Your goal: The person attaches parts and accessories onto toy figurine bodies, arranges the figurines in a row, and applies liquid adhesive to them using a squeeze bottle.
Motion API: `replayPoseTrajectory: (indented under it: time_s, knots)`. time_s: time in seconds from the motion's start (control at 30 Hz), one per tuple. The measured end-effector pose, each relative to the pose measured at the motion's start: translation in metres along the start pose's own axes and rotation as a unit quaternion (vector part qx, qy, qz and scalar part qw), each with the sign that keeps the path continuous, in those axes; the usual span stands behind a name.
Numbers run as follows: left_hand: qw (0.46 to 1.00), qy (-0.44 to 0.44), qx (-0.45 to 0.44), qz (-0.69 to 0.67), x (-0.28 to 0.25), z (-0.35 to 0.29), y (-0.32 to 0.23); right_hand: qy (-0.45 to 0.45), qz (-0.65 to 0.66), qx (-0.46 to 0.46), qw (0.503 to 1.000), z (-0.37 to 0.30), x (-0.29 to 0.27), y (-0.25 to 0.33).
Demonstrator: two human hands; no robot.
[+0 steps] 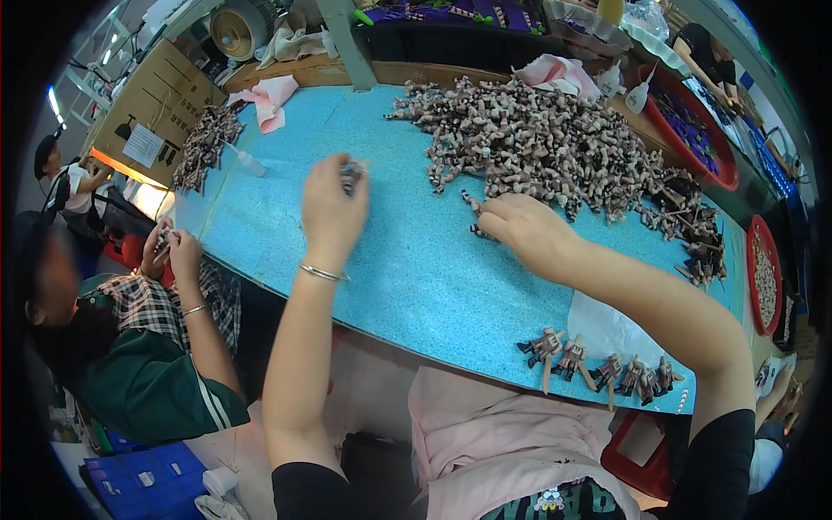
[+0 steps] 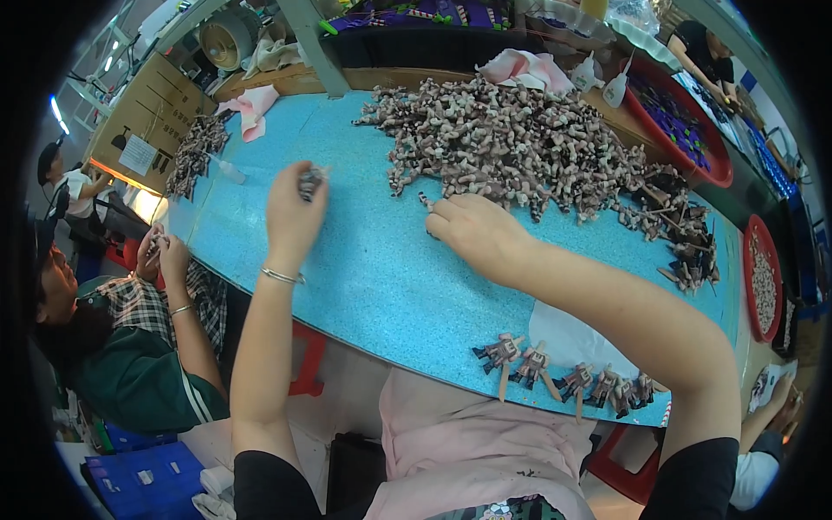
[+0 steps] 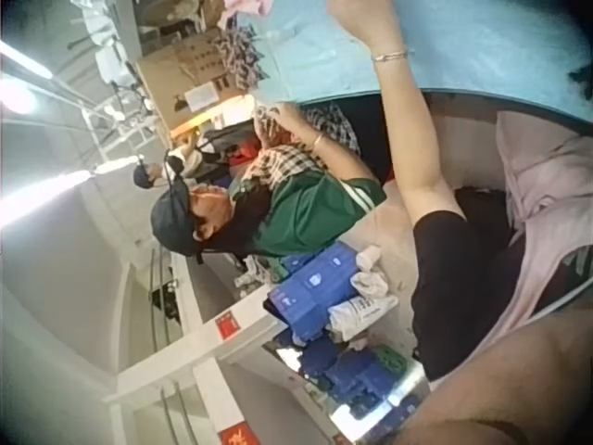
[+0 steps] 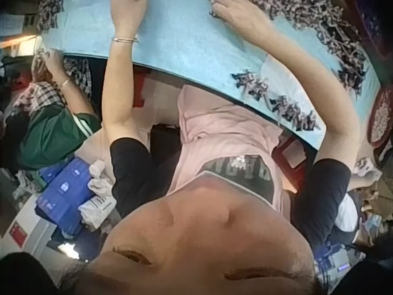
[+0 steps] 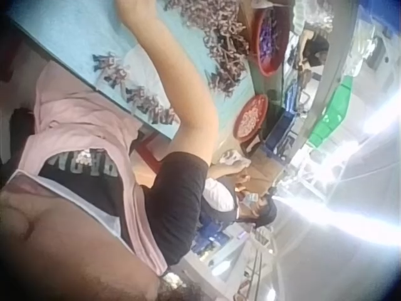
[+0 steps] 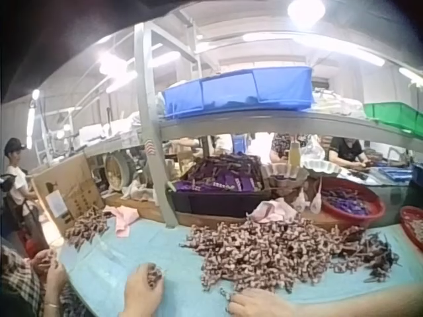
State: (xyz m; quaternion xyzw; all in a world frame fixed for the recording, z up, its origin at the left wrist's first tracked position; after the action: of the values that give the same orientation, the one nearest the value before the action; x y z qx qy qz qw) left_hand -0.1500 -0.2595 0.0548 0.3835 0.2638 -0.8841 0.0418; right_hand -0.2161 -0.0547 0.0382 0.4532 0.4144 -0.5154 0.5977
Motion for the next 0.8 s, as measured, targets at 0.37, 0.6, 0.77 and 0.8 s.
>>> replayPoseTrajectory:
  time_s: [0.37, 0.6, 0.77, 0.8]
  knots:
    - [0.995, 0.012, 0.088, 0.044, -0.016, -0.029, -0.030, -0.075, 0.326, 0.216, 0.917, -0.010, -0.024, -0.040]
    - [0.919, 0.228, 0.160, -0.280, 0.021, -0.151, -0.172, -0.136, 0.549, 0.317, 0.761, -0.072, -0.042, -0.045]
    - [0.881, 0.277, 0.250, -0.291, 0.015, -0.186, -0.230, -0.164, 0.676, 0.367, 0.618, -0.135, -0.047, -0.038]
    - [0.881, 0.274, 0.252, -0.292, 0.017, -0.187, -0.232, -0.165, 0.693, 0.367, 0.597, -0.149, -0.048, -0.036]
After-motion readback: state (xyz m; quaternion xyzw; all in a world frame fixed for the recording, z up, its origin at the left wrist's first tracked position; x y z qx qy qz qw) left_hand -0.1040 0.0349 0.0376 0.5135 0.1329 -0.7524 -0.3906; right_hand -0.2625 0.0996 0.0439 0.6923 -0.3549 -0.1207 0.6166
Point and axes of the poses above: each hand's wrist, its own z-axis towards the middle knuckle, its own x-axis out of the palm, y = z × x, the point moved 10 cm from there along z, towards the middle knuckle, and after that the axes turned 2 degrees about -x, right-handed, at the moved point
